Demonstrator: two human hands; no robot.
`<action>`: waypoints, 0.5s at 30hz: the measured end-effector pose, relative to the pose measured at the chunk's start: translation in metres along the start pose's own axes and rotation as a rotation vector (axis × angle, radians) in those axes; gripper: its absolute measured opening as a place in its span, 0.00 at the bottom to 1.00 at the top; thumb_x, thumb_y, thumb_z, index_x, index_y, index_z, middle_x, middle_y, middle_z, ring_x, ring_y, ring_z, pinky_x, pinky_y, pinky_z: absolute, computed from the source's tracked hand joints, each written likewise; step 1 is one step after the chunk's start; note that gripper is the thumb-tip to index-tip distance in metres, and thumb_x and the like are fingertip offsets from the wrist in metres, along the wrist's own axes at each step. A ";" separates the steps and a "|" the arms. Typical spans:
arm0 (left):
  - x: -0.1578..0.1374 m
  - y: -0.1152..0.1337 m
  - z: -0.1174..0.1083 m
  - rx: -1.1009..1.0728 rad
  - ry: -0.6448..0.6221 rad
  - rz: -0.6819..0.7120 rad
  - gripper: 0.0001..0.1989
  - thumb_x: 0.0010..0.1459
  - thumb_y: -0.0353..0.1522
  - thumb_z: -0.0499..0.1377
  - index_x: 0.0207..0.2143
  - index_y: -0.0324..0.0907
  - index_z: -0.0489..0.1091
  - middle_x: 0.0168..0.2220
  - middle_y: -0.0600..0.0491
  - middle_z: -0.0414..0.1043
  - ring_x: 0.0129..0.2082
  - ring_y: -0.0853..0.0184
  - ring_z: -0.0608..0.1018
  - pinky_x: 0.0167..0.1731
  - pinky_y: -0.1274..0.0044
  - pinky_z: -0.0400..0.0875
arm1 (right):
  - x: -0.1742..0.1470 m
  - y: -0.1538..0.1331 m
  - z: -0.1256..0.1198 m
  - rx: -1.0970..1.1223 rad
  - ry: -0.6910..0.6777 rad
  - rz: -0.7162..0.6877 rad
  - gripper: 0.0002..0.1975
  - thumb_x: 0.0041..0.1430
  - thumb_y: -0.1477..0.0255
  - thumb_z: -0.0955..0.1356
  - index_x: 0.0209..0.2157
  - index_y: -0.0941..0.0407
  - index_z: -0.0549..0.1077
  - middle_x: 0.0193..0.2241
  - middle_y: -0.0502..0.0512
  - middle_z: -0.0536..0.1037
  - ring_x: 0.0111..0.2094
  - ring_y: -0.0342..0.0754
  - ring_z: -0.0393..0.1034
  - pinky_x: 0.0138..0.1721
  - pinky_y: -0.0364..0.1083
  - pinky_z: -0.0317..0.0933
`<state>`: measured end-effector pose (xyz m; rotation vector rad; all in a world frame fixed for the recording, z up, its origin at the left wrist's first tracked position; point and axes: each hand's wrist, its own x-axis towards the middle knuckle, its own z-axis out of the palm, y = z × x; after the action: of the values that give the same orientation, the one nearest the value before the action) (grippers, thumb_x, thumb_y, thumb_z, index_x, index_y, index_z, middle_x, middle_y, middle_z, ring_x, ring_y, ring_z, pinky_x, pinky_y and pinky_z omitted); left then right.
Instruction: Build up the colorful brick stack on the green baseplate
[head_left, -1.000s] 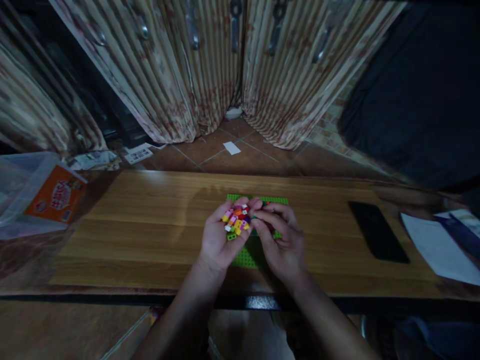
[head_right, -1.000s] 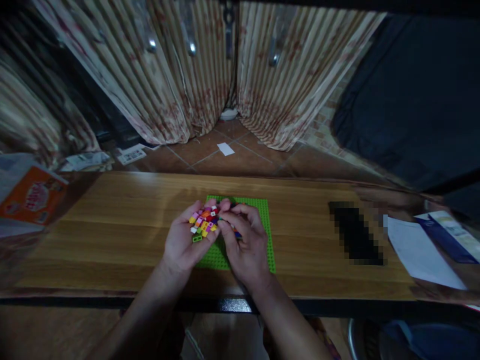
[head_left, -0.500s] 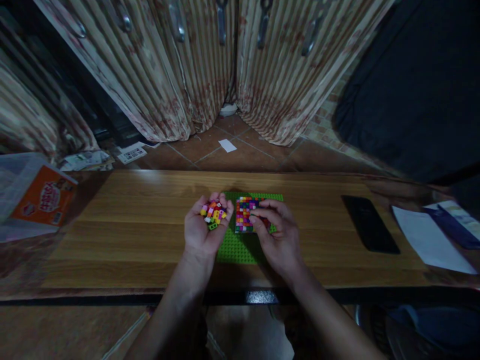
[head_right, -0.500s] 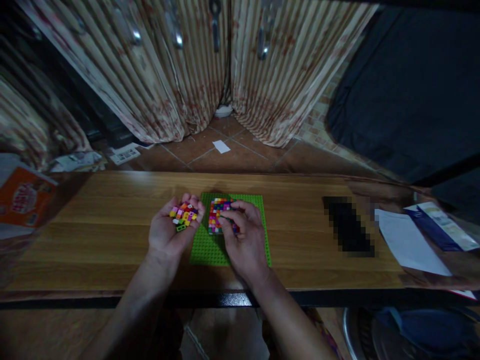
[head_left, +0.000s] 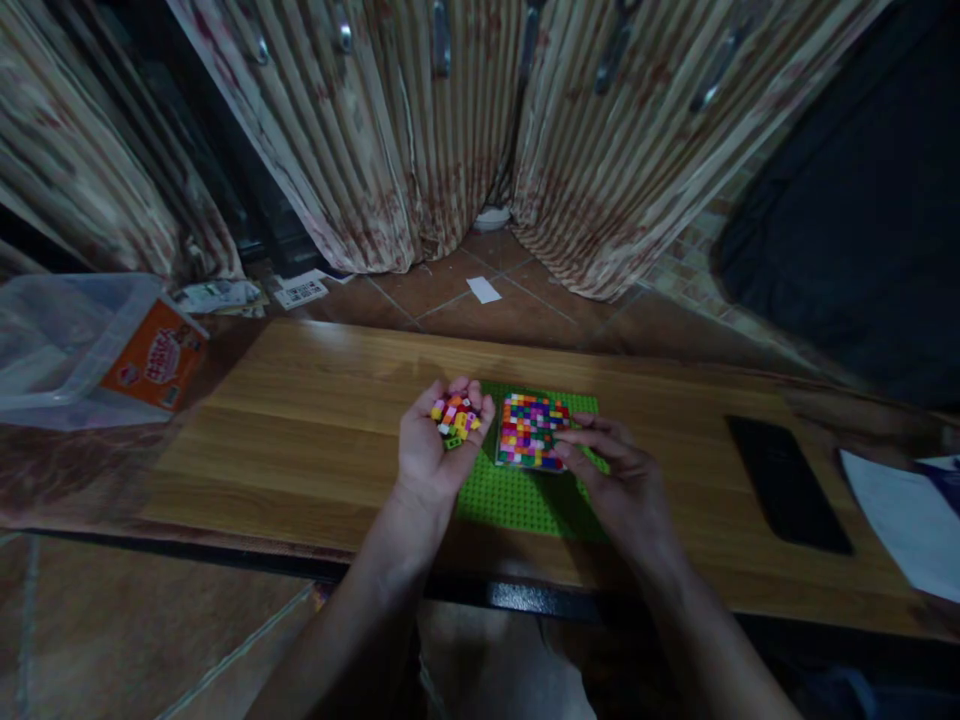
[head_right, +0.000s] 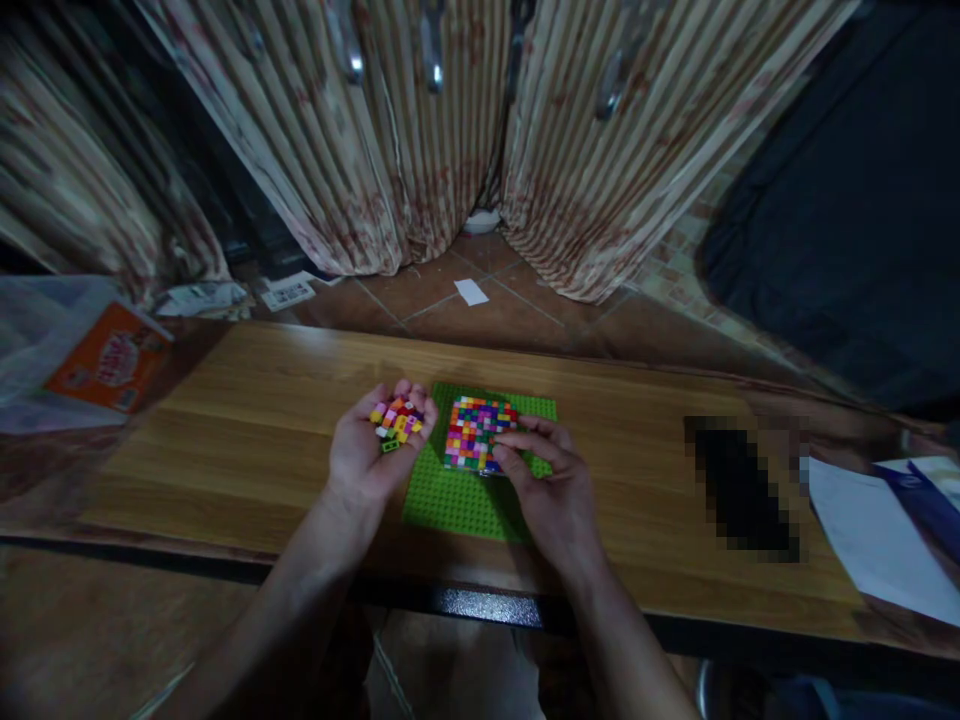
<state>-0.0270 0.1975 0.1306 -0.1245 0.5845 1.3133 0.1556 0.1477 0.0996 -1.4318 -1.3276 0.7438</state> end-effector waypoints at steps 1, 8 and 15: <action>0.000 0.000 0.000 0.001 0.002 0.002 0.14 0.59 0.30 0.50 0.24 0.34 0.70 0.26 0.49 0.71 0.27 0.72 0.74 0.35 0.77 0.72 | -0.001 0.001 0.000 -0.003 -0.016 0.001 0.06 0.50 0.65 0.72 0.31 0.49 0.79 0.45 0.53 0.72 0.49 0.51 0.66 0.52 0.56 0.58; 0.001 -0.001 0.000 0.006 0.015 0.002 0.14 0.59 0.30 0.51 0.24 0.34 0.70 0.26 0.49 0.71 0.27 0.72 0.74 0.34 0.76 0.73 | -0.005 0.004 0.002 -0.084 -0.049 -0.015 0.05 0.50 0.65 0.72 0.31 0.49 0.79 0.46 0.53 0.71 0.51 0.52 0.64 0.53 0.57 0.56; 0.001 -0.001 0.000 0.005 0.018 -0.006 0.13 0.59 0.30 0.51 0.25 0.35 0.70 0.26 0.49 0.71 0.27 0.72 0.74 0.35 0.76 0.73 | -0.004 0.005 0.007 -0.027 -0.003 0.018 0.05 0.48 0.66 0.72 0.28 0.51 0.78 0.43 0.54 0.72 0.49 0.52 0.66 0.51 0.56 0.57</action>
<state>-0.0261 0.1979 0.1305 -0.1336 0.6019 1.3060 0.1499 0.1461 0.0918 -1.4664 -1.3331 0.7434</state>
